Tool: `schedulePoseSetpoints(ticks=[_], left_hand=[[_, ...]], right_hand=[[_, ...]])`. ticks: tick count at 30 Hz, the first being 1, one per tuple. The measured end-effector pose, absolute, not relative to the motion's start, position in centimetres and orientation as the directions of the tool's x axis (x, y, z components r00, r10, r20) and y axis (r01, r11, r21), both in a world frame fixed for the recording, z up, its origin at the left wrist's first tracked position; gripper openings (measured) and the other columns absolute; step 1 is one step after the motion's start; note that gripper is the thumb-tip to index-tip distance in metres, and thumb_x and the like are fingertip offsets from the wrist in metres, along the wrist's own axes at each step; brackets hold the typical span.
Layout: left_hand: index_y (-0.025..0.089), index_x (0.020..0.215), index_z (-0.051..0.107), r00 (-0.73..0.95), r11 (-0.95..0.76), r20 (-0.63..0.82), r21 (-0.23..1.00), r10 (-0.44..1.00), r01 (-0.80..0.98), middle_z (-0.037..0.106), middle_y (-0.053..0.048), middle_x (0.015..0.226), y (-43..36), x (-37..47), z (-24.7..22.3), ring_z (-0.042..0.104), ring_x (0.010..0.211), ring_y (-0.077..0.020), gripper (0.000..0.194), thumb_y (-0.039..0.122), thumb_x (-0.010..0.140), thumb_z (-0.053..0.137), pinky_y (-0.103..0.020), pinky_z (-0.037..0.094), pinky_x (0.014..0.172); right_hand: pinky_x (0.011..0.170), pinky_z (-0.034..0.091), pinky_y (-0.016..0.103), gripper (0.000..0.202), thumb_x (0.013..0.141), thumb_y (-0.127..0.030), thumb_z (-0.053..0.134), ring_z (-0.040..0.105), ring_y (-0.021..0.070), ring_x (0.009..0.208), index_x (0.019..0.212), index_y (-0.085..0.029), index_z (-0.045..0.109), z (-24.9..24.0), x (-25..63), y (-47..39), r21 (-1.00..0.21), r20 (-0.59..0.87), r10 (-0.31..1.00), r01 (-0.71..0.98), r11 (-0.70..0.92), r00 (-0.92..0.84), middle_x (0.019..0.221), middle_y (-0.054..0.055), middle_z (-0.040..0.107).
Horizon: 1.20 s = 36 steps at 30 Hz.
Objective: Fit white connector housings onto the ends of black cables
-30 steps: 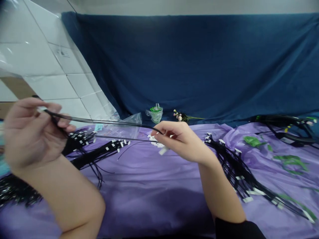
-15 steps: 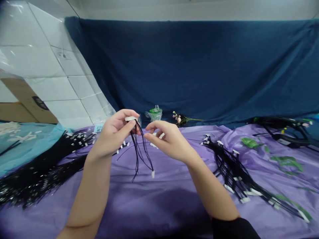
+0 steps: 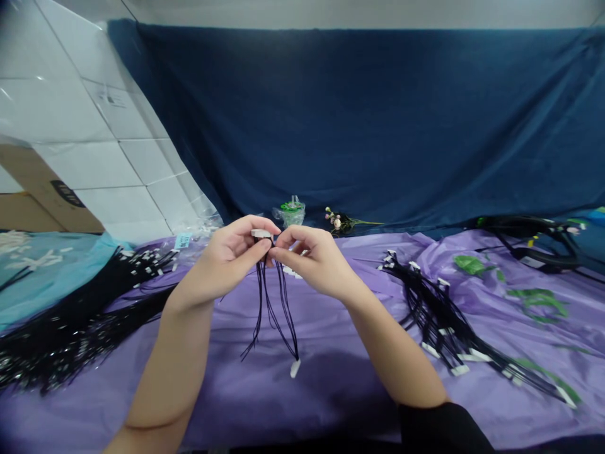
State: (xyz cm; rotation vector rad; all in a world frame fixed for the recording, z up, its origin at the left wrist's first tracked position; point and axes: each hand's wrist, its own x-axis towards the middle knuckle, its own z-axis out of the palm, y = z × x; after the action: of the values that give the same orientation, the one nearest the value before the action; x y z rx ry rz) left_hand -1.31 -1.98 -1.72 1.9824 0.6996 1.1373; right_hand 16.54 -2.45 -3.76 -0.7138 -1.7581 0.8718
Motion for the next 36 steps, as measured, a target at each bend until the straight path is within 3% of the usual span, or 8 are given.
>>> schedulePoseSetpoints(ticks=[8,11,14,19,24,31,36], left_hand=[[0.021,0.112,0.056,0.463,-0.67,0.518,0.693,0.719,0.265,0.059,-0.002,0.082,-2.1,-1.5,-1.8,0.052,0.061,-0.0097,0.022,0.022,0.092,0.047,-0.022,0.041,0.052],[0.02,0.115,0.055,0.422,-0.727,0.593,0.588,0.685,0.354,0.06,-0.003,0.086,-2.3,-1.4,-2.0,0.052,0.063,-0.0094,0.025,0.02,0.092,0.047,-0.022,0.042,0.054],[0.02,0.113,0.058,0.333,-0.76,0.69,0.521,0.643,0.388,0.06,-0.004,0.087,-1.8,-1.7,-2.1,0.056,0.065,-0.0104,0.025,0.018,0.091,0.047,-0.022,0.045,0.056],[0.021,0.107,0.061,0.015,-0.826,0.836,0.539,0.549,0.167,0.058,0.0,0.076,1.0,-4.1,-1.5,0.056,0.057,-0.0094,0.02,0.018,0.089,0.054,-0.023,0.048,0.053],[0.018,0.091,0.061,-0.274,-0.861,0.816,0.488,0.508,-0.143,0.055,0.0,0.077,2.6,-7.4,-0.1,0.057,0.057,-0.0097,0.02,0.014,0.073,0.071,-0.021,0.045,0.042],[0.017,0.093,0.057,-0.283,-0.897,0.853,0.401,0.439,-0.183,0.056,0.001,0.075,1.2,-9.5,0.7,0.057,0.058,-0.0107,0.033,0.014,0.067,0.076,-0.02,0.041,0.038],[0.017,0.096,0.056,-0.283,-0.879,0.832,0.453,0.477,-0.149,0.055,0.002,0.076,-0.9,-9.0,1.0,0.058,0.063,-0.01,0.029,0.007,0.073,0.07,-0.019,0.04,0.043]], right_hand=[[0.05,0.031,0.021,0.019,0.089,-0.032,0.06,0.041,0.0066,0.056,0.08,-0.016,0.056,-3.8,16.6,-2.2,-0.854,0.462,0.811,0.064,0.516,-0.359,0.065,-0.004,0.048],[0.055,0.036,0.021,0.024,0.093,-0.032,0.053,0.047,0.007,0.059,0.076,-0.016,0.051,-3.6,16.7,-2.0,-0.924,0.341,0.795,-0.024,0.381,-0.502,0.066,-0.003,0.053],[0.056,0.039,0.021,0.026,0.094,-0.032,0.053,0.05,0.0074,0.056,0.073,-0.016,0.048,-3.6,17.0,-1.6,-0.959,0.255,0.686,-0.086,0.272,-0.682,0.061,-0.003,0.056],[0.06,0.045,0.022,0.017,0.091,-0.028,0.059,0.055,0.0089,0.061,0.087,-0.013,0.057,-3.7,17.7,-1.8,-0.959,0.163,0.495,-0.019,0.283,-0.854,0.065,-0.001,0.059],[0.065,0.048,0.023,0.013,0.092,-0.025,0.057,0.058,0.0097,0.067,0.094,-0.013,0.059,-3.2,18.2,-3.0,-0.926,0.144,0.46,0.045,0.375,-0.876,0.071,0.0,0.061],[0.065,0.051,0.023,0.017,0.09,-0.013,0.05,0.059,0.009,0.069,0.098,-0.012,0.065,-2.8,18.3,-3.4,-0.944,0.182,0.503,-0.008,0.329,-0.845,0.079,0.001,0.061],[0.068,0.047,0.026,0.018,0.089,-0.019,0.056,0.054,0.0118,0.074,0.092,-0.015,0.073,-2.7,18.6,-3.3,-0.89,0.267,0.534,0.007,0.456,-0.802,0.082,0.003,0.061]])
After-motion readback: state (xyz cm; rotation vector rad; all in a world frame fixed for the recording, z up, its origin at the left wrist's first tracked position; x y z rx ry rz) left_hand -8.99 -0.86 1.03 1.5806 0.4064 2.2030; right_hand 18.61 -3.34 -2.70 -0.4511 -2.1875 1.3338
